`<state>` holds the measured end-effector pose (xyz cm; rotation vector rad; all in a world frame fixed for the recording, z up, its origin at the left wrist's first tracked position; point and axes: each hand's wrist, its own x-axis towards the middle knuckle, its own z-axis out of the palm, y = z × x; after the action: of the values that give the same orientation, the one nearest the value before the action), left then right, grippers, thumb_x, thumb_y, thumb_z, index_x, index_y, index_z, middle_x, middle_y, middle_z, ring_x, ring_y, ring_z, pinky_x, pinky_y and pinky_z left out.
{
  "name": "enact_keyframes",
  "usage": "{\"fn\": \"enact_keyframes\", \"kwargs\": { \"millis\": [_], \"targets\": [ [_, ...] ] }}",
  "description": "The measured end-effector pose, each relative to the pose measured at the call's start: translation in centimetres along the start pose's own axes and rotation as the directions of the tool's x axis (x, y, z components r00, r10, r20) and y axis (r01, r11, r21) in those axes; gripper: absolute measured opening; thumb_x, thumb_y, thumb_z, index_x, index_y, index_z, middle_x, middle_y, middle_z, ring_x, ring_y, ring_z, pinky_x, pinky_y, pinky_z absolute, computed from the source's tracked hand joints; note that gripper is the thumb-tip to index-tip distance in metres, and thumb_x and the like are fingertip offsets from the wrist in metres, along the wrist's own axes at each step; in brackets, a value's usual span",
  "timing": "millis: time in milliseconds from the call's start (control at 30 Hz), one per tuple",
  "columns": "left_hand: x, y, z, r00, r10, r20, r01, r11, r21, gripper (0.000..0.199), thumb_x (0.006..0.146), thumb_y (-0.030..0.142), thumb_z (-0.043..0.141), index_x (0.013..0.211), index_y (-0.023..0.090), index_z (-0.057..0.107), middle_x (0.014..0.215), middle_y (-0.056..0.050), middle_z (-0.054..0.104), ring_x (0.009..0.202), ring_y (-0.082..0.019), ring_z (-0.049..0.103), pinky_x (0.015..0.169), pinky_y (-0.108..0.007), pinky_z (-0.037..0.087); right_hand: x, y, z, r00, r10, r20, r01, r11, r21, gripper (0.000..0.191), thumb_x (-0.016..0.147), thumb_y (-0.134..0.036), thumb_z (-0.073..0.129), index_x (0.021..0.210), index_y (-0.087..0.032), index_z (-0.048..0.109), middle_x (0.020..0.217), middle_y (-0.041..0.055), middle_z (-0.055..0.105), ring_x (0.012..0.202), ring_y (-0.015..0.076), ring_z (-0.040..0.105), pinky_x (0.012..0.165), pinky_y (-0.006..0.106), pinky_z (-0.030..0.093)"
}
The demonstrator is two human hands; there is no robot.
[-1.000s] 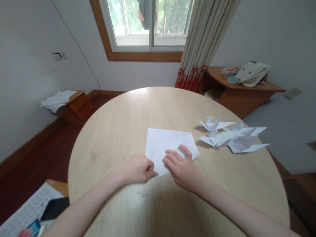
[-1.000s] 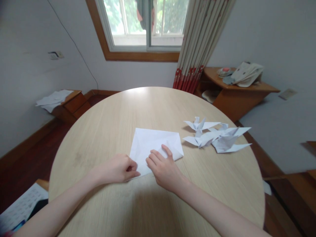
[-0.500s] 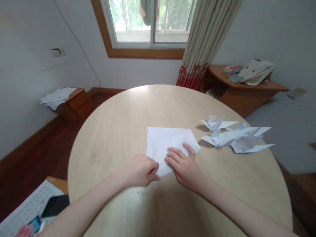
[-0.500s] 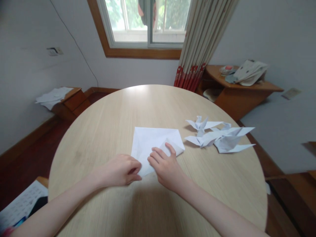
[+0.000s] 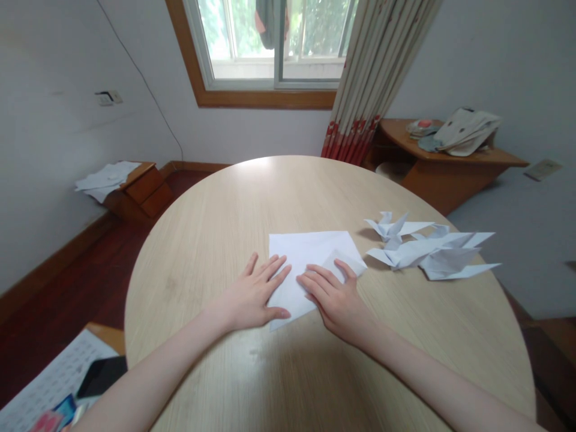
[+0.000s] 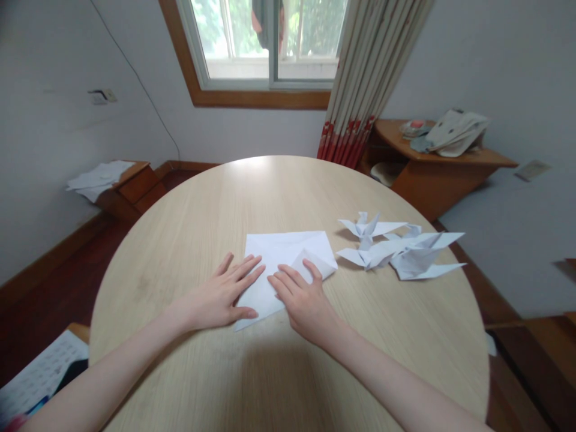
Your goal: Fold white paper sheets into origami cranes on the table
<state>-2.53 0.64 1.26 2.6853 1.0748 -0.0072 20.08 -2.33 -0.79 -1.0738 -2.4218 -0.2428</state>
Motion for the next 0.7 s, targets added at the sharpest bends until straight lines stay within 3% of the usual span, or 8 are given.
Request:
{"fn": "enact_keyframes", "kwargs": {
  "millis": [200, 333, 467, 567, 700],
  "targets": [
    [0.2, 0.0, 0.7, 0.998, -0.033, -0.051, 0.038, 0.994, 0.107, 0.086, 0.087, 0.072, 0.036, 0.149, 0.013, 0.024, 0.156, -0.018, 0.022, 0.144, -0.031, 0.021, 0.115, -0.056, 0.009, -0.1, 0.3, -0.3, 0.995, -0.094, -0.027, 0.093, 0.995, -0.034, 0.050, 0.083, -0.001, 0.041, 0.130, -0.016, 0.050, 0.131, 0.0109, 0.061, 0.124, 0.0237, 0.048, 0.107, 0.048, 0.022],
    [0.6, 0.3, 0.9, 0.991, -0.107, -0.086, 0.120, 0.980, 0.158, 0.086, 0.088, 0.073, 0.031, 0.148, 0.011, 0.028, 0.155, -0.017, 0.022, 0.144, -0.031, 0.021, 0.116, -0.055, 0.009, -0.3, 0.7, -0.3, 0.987, -0.137, -0.083, 0.141, 0.990, 0.033, 0.039, 0.085, -0.001, 0.039, 0.117, -0.013, 0.059, 0.115, 0.0138, 0.067, 0.105, 0.0235, 0.058, 0.090, 0.040, 0.045],
    [0.9, 0.6, 1.1, 0.976, -0.166, -0.143, 0.192, 0.962, 0.193, 0.084, 0.088, 0.071, 0.035, 0.146, 0.010, 0.033, 0.154, -0.018, 0.027, 0.143, -0.032, 0.025, 0.116, -0.054, 0.014, -0.5, 0.9, -0.1, 0.992, -0.109, -0.060, 0.114, 0.991, 0.075, 0.030, 0.087, -0.004, 0.041, 0.106, -0.011, 0.063, 0.104, 0.0150, 0.068, 0.095, 0.0247, 0.062, 0.081, 0.038, 0.053],
    [0.9, 0.8, 1.0, 0.967, -0.176, -0.186, 0.216, 0.951, 0.222, 0.081, 0.088, 0.070, 0.039, 0.143, 0.010, 0.039, 0.151, -0.019, 0.034, 0.139, -0.034, 0.032, 0.113, -0.051, 0.024, -0.4, 1.1, 0.1, 0.998, -0.068, -0.001, 0.068, 0.995, 0.074, 0.032, 0.087, -0.005, 0.042, 0.110, -0.012, 0.063, 0.107, 0.0152, 0.068, 0.096, 0.0256, 0.063, 0.080, 0.040, 0.055],
    [0.9, 1.2, 0.3, 0.967, -0.146, -0.207, 0.200, 0.942, 0.270, 0.068, 0.092, 0.062, 0.040, 0.134, 0.009, 0.048, 0.141, -0.020, 0.048, 0.127, -0.033, 0.048, 0.097, -0.043, 0.044, -0.4, 1.2, 0.1, 0.995, -0.078, 0.064, 0.073, 0.994, 0.075, 0.037, 0.087, -0.005, 0.042, 0.116, -0.014, 0.062, 0.112, 0.0140, 0.068, 0.102, 0.0266, 0.063, 0.085, 0.043, 0.055]
  ]
}}
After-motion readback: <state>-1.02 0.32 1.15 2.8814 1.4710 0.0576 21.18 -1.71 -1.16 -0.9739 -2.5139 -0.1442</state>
